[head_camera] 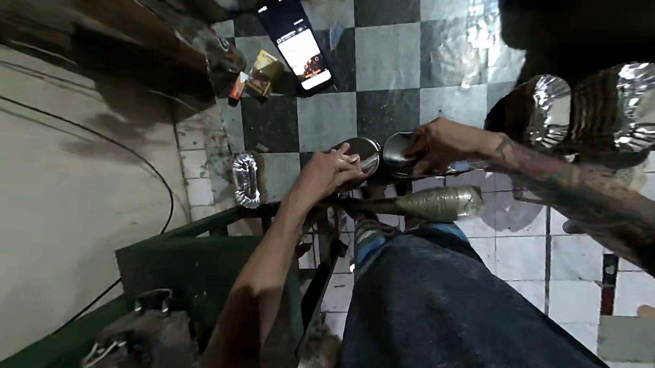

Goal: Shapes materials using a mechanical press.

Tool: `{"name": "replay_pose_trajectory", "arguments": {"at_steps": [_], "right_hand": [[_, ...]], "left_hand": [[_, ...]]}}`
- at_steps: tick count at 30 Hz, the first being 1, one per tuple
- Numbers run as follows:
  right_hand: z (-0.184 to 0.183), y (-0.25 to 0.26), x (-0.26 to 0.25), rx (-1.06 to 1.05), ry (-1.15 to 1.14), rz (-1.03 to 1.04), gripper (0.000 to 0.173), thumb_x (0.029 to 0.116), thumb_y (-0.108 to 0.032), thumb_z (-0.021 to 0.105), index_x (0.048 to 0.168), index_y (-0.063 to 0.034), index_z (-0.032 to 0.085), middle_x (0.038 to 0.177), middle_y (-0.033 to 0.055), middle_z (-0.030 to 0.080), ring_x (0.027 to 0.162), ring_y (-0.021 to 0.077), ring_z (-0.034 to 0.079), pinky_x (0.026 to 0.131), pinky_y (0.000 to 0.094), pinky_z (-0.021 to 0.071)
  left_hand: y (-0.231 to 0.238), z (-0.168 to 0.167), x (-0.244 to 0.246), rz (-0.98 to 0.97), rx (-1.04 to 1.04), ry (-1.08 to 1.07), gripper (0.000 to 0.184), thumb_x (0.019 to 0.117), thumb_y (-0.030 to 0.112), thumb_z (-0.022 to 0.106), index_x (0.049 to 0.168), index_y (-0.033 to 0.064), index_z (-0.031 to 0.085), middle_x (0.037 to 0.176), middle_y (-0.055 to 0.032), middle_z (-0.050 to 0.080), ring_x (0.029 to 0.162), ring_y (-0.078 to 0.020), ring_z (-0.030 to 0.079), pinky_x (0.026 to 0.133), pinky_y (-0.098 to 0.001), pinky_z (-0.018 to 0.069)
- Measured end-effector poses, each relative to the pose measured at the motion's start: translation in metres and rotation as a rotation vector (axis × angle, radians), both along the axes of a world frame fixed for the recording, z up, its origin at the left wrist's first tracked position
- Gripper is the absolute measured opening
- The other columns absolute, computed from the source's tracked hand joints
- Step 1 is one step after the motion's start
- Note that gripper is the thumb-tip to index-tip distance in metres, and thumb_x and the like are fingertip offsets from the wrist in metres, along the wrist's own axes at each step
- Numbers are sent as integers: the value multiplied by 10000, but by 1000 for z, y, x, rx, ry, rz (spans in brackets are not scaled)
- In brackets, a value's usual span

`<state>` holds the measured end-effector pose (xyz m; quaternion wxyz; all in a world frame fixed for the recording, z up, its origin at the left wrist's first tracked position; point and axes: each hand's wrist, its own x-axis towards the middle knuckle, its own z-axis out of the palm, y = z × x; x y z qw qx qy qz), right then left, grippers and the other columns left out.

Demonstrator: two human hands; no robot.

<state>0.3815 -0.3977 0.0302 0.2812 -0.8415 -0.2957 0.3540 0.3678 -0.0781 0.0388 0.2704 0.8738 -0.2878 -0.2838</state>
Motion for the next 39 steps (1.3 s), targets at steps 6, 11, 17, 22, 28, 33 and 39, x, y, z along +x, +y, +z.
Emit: {"name": "replay_pose_trajectory", "arguments": {"at_steps": [6,11,17,22,28,33,39], "right_hand": [[-2,6,-20,-21,-96,-20,301,920,-285,770,1160,-104,779,1127,174,693,1072,339,659,964,523,527],[-17,25,-85,-36,-535,-275,402,931,-198,705,1301,-44,678,1319,231,614,1212,426,599,947,602,516],[68,68,-148,534,-302,-958,344,1089,-181,383,1231,29,616,968,40,703,895,25,677,823,245,583],[63,80,-162,742,204,-969,273,1024,-129,455,1192,-18,639,991,-39,718,904,4,678,830,248,591],[69,70,-185,766,210,-782,506,1076,-271,430,1422,98,424,1291,34,643,1170,-12,609,1026,218,523],[74,44,-195,840,430,-690,253,1028,-126,580,1271,-65,619,1105,-93,726,990,-25,679,886,217,590],[-31,-7,-195,235,434,-692,224,1016,-143,592,1126,17,705,990,94,729,898,148,698,874,364,583]], "left_hand": [[-20,-5,-14,-69,176,-144,356,1008,234,620,1334,101,672,1379,-226,613,1290,-448,575,1008,-579,513],[-24,-14,-50,67,66,-484,357,969,43,624,1323,15,664,1342,-216,652,1273,-389,618,1078,-516,498],[-42,39,-137,900,-843,259,221,1040,99,536,1196,-38,611,992,-41,734,909,-102,724,850,-320,625],[-59,27,-169,1101,-1052,650,247,1060,77,464,1228,-45,597,1062,-77,721,992,-141,709,928,-359,597],[-68,32,-184,1110,-1005,611,265,1013,49,501,1235,-51,605,1092,-57,721,1020,-115,701,941,-338,590],[-69,22,-209,1007,-1294,780,204,922,307,748,1105,218,771,1029,67,772,947,-40,725,873,-279,612],[-111,-108,-173,632,-292,558,395,990,62,606,1384,26,593,1415,-113,593,1303,-188,567,1124,-348,451]]}}
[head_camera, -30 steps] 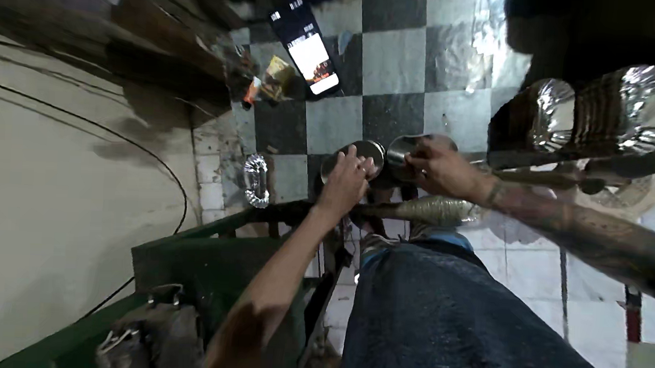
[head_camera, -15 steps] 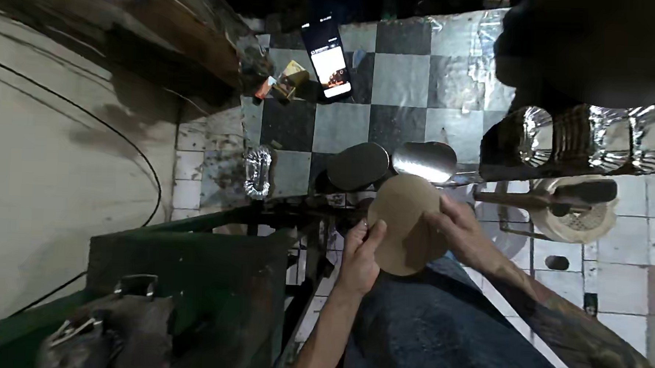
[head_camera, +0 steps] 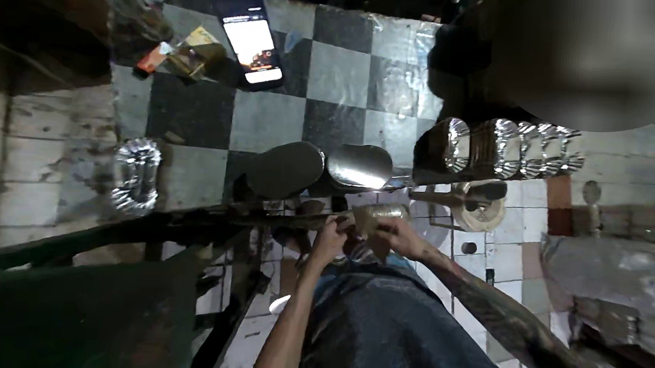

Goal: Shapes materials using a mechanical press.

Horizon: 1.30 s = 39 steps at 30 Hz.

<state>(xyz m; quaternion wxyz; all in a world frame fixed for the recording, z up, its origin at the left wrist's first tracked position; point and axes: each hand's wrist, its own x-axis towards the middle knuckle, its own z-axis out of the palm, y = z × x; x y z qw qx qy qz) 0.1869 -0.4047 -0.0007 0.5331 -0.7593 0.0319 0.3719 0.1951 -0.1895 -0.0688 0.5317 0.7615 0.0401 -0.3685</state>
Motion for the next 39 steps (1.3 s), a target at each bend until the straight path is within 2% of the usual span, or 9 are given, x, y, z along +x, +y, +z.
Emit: {"name": "replay_pose_trajectory", "arguments": {"at_steps": [3,10,15,19,23,27,31,33,39], "right_hand": [[8,-16,-29,-348,-7,460,273,1039,-197,564,1208,-86,747,1111,180,748,1053,351,712,970,577,527],[43,0,-43,-365,134,877,381,1031,-167,569,1402,-198,652,1170,216,729,1091,436,685,973,644,498],[51,27,-13,-467,14,1105,435,1034,-231,575,1467,-265,587,1128,263,727,1031,504,693,902,705,510],[63,92,6,-408,-274,1188,429,1026,-179,581,1447,-260,601,1084,243,737,978,492,704,865,697,528],[88,160,4,-302,-558,1154,427,1023,-134,542,1425,-250,625,983,223,745,862,466,719,771,658,557],[110,223,-1,-343,-577,1222,449,1037,-130,513,1451,-278,605,1046,218,748,923,468,718,812,660,549],[107,277,-12,-437,-506,1362,453,1037,-145,518,1464,-277,591,1100,229,739,999,479,704,866,656,535],[102,305,-24,-463,-516,1461,434,1034,-167,543,1457,-254,591,1142,242,724,1048,487,687,894,662,523],[75,418,-44,175,-1468,1212,437,881,28,697,1269,-172,727,1115,265,720,918,461,732,700,546,609]], "left_hand": [[-51,-22,31,-458,297,-120,506,1103,389,414,1479,73,538,1488,-230,526,1394,-408,487,1165,-592,352],[-75,11,46,-410,218,-68,532,1095,427,387,1265,18,681,1304,-218,664,1286,-365,593,1128,-586,392],[48,123,-3,276,267,-553,408,1087,312,439,1261,62,709,1318,-90,689,1306,-225,590,1183,-447,373],[145,171,-34,932,138,-767,620,1105,448,231,1453,32,531,1488,-94,548,1353,-153,520,1153,-380,423],[245,199,2,1279,166,-998,511,1128,230,221,1507,-63,400,1488,-223,495,1370,-180,493,1169,-335,386],[291,225,-3,1302,329,-803,573,1137,317,158,1514,1,452,1500,-193,520,1406,-220,483,1191,-417,367],[322,192,-80,1071,911,-324,496,1097,430,420,1234,40,695,1105,-187,728,1079,-339,695,976,-579,516],[344,145,-120,1006,1045,-138,505,1062,442,515,1432,107,590,1372,-205,624,1327,-421,547,1136,-732,273],[362,182,-260,845,959,52,184,1000,186,663,1128,87,750,1321,-164,654,1268,-410,581,1057,-701,408]]}}
